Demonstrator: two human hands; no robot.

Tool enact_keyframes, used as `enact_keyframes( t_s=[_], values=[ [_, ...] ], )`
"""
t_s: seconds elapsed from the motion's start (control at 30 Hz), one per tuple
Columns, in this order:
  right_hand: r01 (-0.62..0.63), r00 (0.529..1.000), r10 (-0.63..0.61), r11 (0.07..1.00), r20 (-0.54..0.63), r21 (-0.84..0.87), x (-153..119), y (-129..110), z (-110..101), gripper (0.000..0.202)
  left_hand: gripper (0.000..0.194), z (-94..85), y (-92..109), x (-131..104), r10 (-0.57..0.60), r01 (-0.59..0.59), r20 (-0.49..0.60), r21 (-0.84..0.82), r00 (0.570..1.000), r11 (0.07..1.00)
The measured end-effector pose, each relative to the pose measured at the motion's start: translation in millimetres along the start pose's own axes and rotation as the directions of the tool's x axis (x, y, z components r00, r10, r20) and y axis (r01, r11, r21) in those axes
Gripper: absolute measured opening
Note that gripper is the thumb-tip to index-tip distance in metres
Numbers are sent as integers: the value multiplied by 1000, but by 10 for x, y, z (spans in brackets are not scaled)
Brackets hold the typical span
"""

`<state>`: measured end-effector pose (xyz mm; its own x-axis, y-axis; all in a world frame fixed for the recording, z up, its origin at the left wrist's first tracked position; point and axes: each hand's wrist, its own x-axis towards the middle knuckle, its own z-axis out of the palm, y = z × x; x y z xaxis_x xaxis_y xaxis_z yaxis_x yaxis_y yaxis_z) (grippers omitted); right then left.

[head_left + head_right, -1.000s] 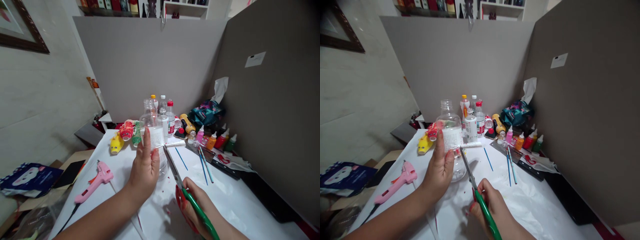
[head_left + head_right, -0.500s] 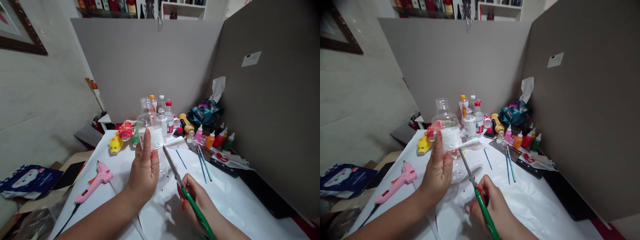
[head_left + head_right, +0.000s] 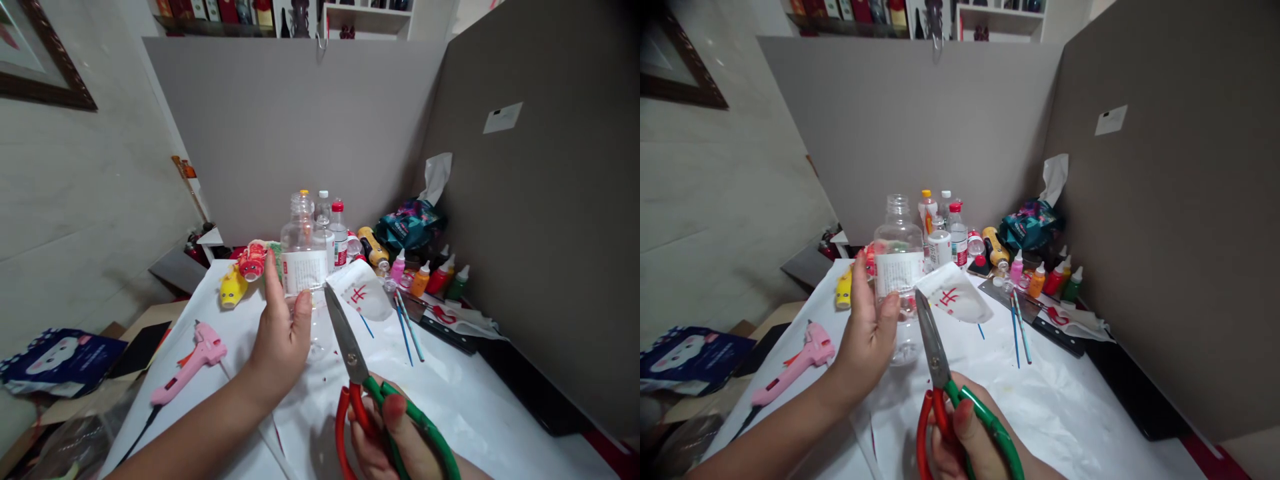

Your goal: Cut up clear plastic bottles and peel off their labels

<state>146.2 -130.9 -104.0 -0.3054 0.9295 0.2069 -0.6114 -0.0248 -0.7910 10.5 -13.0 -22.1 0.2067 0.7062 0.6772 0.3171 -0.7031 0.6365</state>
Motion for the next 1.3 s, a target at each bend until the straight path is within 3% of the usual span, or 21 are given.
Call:
enact_keyframes(
  t_s=[0.17,0.3,0.43,0.57,0.77,0.93,1.03,1.17,1.3],
  values=[
    [-53,987,3,949,-158,-311,24,-83,-42,64,73,-34,14,-14,26,-27,18,84,1000,996],
    [-113,972,7,890,-235,-443,43,-285,-73,74,71,-25,-17,-52,93,-99,46,170,995,980],
    [-120,979,22,867,-204,-484,42,-362,-76,68,73,5,-43,-60,191,-202,71,258,979,945],
    [-61,991,-9,862,-135,-503,18,-283,-117,59,74,26,-51,-55,205,-219,75,300,976,929],
    [-29,968,-135,777,-212,-629,58,-209,-159,57,76,61,-71,-93,233,-236,50,333,971,913],
    [-22,962,-157,769,-222,-638,76,-226,-116,59,75,88,-92,-126,202,-199,27,323,979,925],
    [-11,980,-98,845,-176,-534,53,-192,-77,56,75,95,-82,-123,199,-196,15,279,980,940],
    [-16,998,3,978,-63,-210,17,-88,-58,60,74,80,-28,-91,147,-146,7,170,989,975],
    [-47,998,46,999,45,6,-6,-79,-11,72,76,18,23,-45,24,-24,28,30,999,999]
  ],
)
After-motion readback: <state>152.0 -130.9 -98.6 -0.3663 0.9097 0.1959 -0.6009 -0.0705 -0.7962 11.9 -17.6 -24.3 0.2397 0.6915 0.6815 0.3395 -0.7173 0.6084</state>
